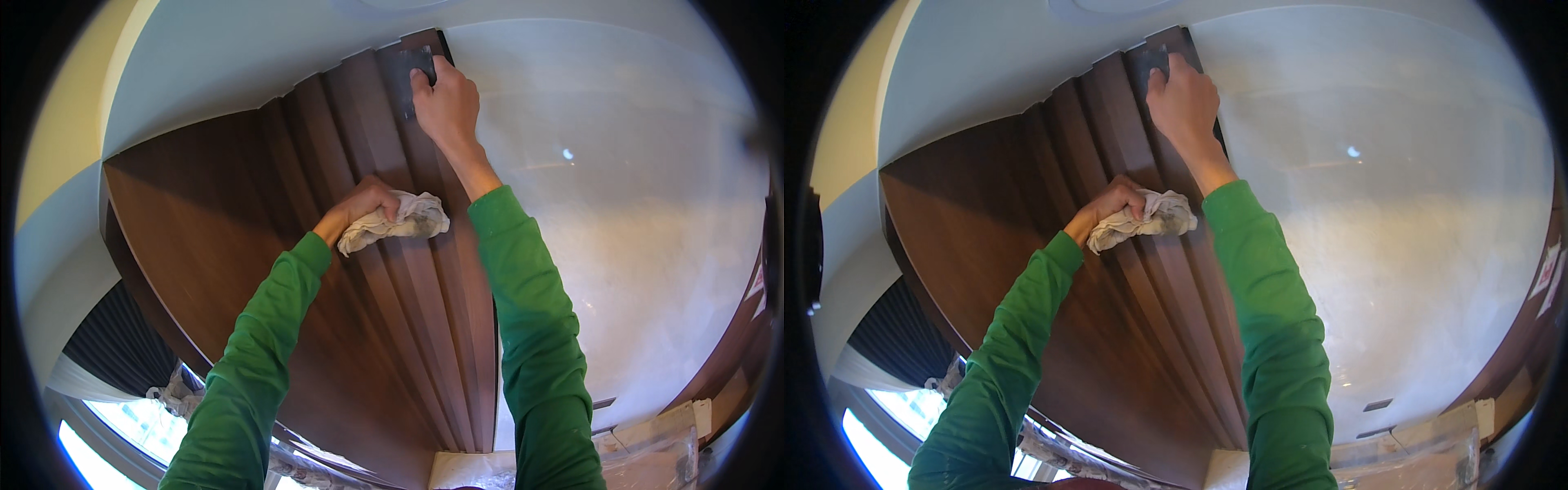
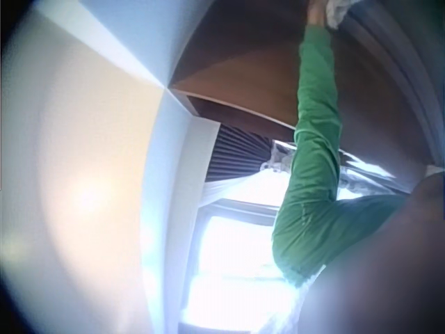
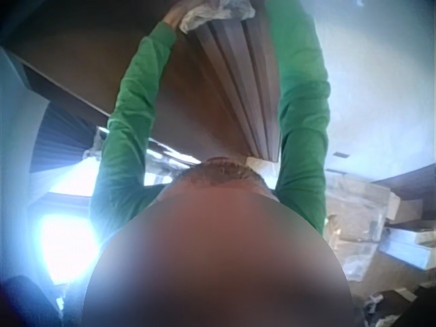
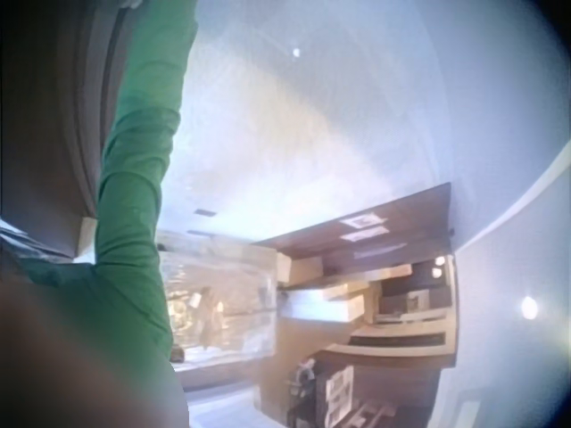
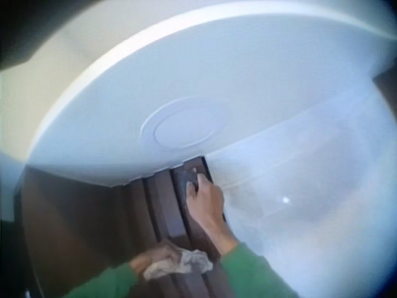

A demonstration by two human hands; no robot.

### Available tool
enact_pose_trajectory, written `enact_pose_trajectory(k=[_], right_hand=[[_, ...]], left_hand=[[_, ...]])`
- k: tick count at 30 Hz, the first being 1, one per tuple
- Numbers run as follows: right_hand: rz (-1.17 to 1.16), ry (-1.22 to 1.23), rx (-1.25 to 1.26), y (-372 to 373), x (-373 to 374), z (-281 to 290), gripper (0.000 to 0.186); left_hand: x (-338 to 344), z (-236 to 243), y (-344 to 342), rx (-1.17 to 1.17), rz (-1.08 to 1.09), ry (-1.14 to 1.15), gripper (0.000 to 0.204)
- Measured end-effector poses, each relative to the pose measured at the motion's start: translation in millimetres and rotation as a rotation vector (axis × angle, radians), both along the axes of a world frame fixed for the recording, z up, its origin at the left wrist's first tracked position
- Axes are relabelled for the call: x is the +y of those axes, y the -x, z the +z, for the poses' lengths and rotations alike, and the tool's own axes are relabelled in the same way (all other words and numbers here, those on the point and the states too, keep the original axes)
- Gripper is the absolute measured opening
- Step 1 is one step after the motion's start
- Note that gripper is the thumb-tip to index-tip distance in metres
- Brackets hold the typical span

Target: The person scrapes a wooden surface with a putty knife and wipes it with a cloth. Then the person sits on the floor, opens a paint can, pours paint into a tray, and stirs it with a brush.

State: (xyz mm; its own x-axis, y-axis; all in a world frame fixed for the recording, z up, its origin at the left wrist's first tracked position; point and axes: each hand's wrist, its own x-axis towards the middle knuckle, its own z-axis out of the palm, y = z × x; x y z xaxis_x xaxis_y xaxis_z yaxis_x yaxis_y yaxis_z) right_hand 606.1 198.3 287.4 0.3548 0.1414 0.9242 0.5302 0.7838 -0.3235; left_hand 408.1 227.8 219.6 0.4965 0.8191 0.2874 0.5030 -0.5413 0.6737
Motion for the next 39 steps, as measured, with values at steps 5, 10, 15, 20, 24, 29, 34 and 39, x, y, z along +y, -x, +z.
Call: enact_pose_trajectory(k=[5, 10, 15, 20, 24, 29, 34, 39], right_hand=[[-0.023, 0.025, -0.027, 4, 8, 10, 0.024], [-0.041, 0.057, -0.037, 6, 7, 15, 0.026], [-0.043, 0.079, -0.044, 8, 6, 17, 0.026], [-0.064, 0.070, -0.038, 8, 3, 17, 0.027], [-0.069, 0.083, -0.047, 8, 1, 20, 0.028], [-0.088, 0.097, -0.049, 8, 2, 21, 0.030], [-0.119, 0.094, -0.017, 11, 7, 24, 0.028], [-0.145, 0.082, 0.021, 10, 11, 24, 0.024]], left_hand=[[-6, 1, 0, -0.028, 0.034, 0.023, 0.026], [-4, 1, 0, -0.017, 0.020, 0.011, 0.025], [-2, -2, 0, -0.045, 0.005, 0.031, 0.025], [-1, 0, 0, -0.021, 0.006, 0.022, 0.026], [-1, 0, 0, -0.028, 0.017, 0.030, 0.029], [1, -1, 0, -0.027, -0.002, 0.032, 0.032], [3, -1, 1, -0.017, -0.005, 0.036, 0.032], [4, 0, 1, 0.000, -0.003, 0.014, 0.029]])
